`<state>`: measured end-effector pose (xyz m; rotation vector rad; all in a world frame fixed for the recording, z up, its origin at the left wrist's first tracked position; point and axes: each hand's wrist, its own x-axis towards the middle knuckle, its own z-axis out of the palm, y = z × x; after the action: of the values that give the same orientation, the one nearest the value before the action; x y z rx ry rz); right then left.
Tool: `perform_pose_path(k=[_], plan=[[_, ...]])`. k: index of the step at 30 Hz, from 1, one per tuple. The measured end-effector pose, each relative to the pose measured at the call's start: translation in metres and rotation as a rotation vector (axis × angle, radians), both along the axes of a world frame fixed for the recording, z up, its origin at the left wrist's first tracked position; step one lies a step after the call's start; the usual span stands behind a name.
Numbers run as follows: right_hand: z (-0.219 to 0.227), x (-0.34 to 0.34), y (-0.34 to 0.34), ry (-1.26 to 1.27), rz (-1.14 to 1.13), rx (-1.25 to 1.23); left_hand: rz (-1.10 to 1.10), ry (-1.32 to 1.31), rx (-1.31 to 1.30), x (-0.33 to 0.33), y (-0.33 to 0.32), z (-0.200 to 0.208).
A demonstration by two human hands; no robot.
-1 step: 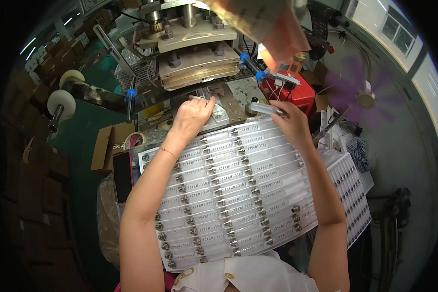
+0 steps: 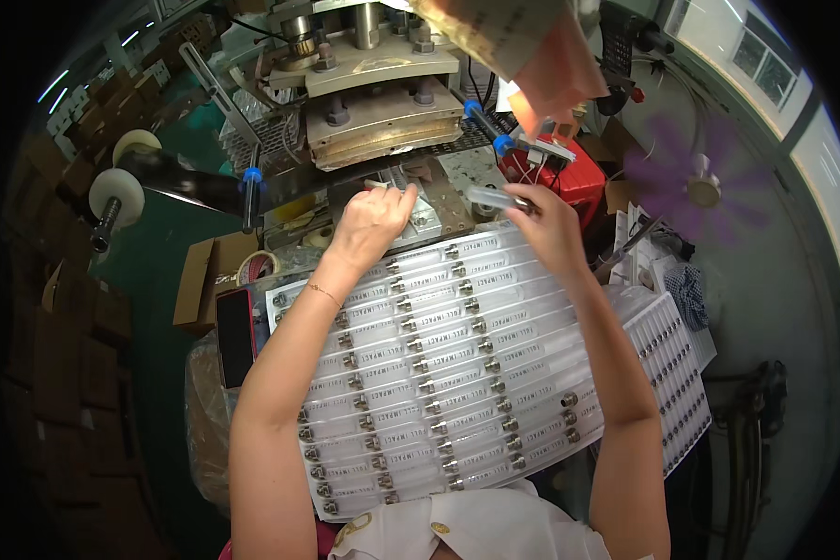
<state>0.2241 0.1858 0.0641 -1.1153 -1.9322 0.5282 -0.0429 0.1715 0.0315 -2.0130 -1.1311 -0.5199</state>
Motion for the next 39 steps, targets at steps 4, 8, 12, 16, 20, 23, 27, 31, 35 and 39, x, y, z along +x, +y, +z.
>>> perform_pose_path(k=[4,8,12,16,20,23,27,31,35,39], plan=[[-0.004,-0.073,0.009,-0.124,0.108,0.522,-0.227,-0.124,-0.027,0.013,-0.064,0.008],[-0.026,-0.102,0.015,-0.355,0.089,0.65,-0.333,-0.167,-0.108,0.016,-0.127,-0.015],[-0.028,-0.116,0.02,-0.303,0.098,0.47,-0.355,-0.227,-0.181,0.005,-0.15,-0.019],[-0.027,-0.118,0.027,-0.258,0.082,0.102,-0.347,-0.292,-0.199,0.002,-0.148,-0.015],[-0.028,-0.116,0.03,-0.256,0.115,0.066,-0.366,-0.328,-0.201,0.001,-0.145,-0.015],[-0.032,-0.112,0.033,-0.212,0.142,0.079,-0.365,-0.331,-0.212,0.0,-0.145,-0.013],[-0.036,-0.115,0.033,-0.195,0.143,0.042,-0.352,-0.331,-0.208,-0.001,-0.146,-0.014],[-0.032,-0.114,0.032,-0.211,0.118,0.003,-0.36,-0.397,-0.207,0.001,-0.146,-0.017],[-0.033,-0.114,0.031,-0.213,0.112,0.013,-0.359,-0.399,-0.207,0.001,-0.146,-0.017],[-0.032,-0.115,0.031,-0.202,0.11,-0.006,-0.36,-0.356,-0.191,-0.002,-0.146,-0.016]])
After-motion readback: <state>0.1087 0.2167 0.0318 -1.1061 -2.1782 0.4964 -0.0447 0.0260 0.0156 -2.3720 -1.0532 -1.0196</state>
